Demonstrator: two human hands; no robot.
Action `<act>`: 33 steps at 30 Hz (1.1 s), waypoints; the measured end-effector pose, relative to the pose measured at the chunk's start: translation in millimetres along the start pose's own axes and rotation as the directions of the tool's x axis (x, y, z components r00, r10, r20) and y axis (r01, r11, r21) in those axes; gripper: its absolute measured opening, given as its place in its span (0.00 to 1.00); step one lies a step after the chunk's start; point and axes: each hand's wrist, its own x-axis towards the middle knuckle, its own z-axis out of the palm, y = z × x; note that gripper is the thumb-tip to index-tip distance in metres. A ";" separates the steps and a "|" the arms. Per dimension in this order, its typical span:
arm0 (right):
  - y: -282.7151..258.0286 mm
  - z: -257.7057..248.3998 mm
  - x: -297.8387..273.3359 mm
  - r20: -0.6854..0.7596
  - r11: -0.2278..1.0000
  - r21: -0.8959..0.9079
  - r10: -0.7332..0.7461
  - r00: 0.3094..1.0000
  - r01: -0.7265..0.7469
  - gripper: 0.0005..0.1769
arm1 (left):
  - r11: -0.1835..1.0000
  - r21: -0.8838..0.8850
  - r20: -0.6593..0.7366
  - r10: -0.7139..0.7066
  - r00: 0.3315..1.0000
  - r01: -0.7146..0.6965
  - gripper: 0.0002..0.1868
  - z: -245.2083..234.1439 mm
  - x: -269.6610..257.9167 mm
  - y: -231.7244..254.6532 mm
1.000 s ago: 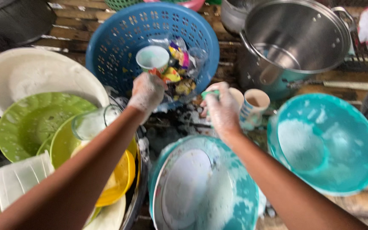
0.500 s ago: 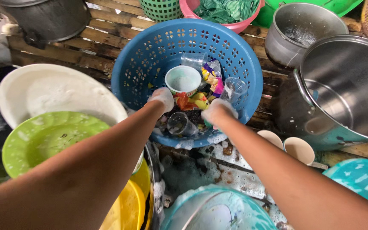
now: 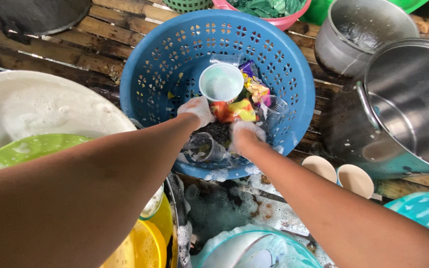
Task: The person scrubs plates, spoons, and other dishes with a soapy sponge in a plastic basin.
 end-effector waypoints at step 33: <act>-6.9 -33.0 65.4 0.565 -0.371 0.739 -0.112 0.818 -0.562 0.16 | 0.929 -0.369 0.509 0.201 0.837 0.001 0.19 -77.2 -33.0 17.6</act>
